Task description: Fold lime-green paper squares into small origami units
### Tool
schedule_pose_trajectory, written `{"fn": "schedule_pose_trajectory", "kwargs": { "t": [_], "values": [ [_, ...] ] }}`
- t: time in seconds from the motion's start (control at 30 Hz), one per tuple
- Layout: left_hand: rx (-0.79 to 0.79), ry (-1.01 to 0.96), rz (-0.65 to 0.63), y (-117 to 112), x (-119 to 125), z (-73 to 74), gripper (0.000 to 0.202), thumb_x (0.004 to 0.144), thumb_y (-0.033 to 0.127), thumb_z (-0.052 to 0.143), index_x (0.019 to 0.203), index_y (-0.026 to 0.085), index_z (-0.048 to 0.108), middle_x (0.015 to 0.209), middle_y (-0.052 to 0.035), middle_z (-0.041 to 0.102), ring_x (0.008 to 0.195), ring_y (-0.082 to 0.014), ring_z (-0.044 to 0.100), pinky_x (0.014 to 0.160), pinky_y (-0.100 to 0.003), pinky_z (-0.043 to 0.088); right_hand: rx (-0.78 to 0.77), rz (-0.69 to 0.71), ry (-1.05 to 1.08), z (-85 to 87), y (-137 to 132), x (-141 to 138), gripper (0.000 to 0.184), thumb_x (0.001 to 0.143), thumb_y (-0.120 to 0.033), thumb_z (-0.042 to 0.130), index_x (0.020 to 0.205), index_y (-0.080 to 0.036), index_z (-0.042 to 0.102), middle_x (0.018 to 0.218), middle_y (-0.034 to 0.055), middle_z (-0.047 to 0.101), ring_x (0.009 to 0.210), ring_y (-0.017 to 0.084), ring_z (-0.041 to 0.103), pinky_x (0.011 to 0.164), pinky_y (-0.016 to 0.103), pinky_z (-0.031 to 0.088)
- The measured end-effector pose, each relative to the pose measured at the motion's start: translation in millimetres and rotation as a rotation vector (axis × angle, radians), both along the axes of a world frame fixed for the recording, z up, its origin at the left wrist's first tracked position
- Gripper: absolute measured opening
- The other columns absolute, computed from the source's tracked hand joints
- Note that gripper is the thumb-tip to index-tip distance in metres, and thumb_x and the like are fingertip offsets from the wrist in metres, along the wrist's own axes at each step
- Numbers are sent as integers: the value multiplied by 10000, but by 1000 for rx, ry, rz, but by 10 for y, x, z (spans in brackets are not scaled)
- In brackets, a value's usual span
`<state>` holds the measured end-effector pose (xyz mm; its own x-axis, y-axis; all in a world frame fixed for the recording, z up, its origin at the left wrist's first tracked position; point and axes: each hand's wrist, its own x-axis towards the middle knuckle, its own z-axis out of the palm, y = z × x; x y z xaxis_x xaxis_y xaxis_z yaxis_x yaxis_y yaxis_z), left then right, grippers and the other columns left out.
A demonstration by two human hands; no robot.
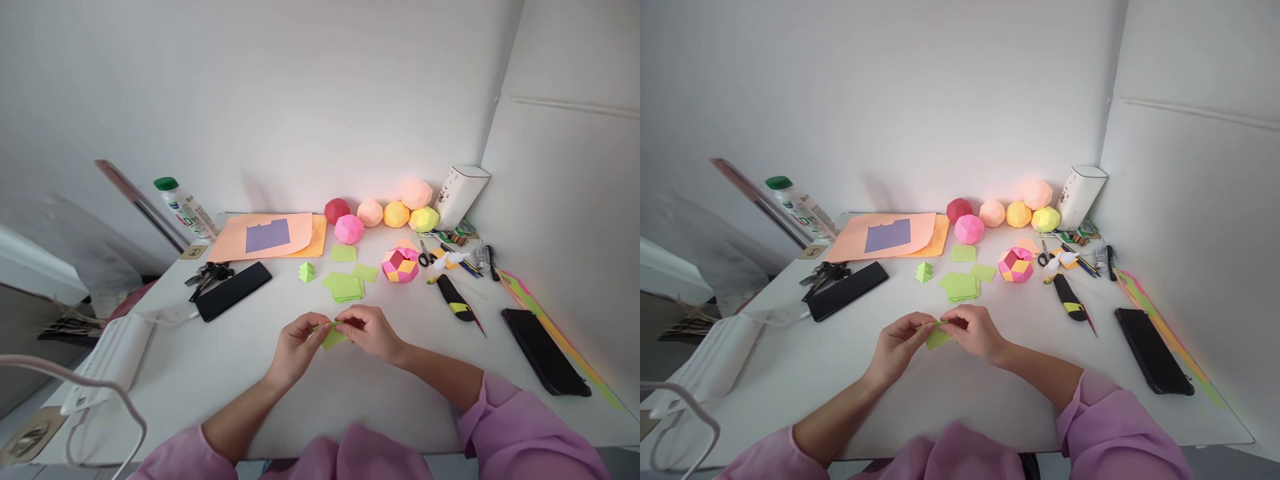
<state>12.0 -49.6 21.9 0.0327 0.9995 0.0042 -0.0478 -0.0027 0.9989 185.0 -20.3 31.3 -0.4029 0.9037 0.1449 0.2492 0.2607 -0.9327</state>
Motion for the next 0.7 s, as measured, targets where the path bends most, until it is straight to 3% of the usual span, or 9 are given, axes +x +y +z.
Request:
{"fn": "schedule_pose_trajectory", "kwargs": {
  "t": [0.7],
  "values": [
    [129, -40, 60, 3, 7, -16, 57, 685, 273, 728, 698, 219, 739, 813, -45, 708, 770, -183, 637, 674, -295, 530, -331, -17, 136, 3, 30, 10, 292, 692, -414, 698, 756, -130, 672, 616, 5, 600, 465, 77, 505, 424, 199, 399]
  ]
}}
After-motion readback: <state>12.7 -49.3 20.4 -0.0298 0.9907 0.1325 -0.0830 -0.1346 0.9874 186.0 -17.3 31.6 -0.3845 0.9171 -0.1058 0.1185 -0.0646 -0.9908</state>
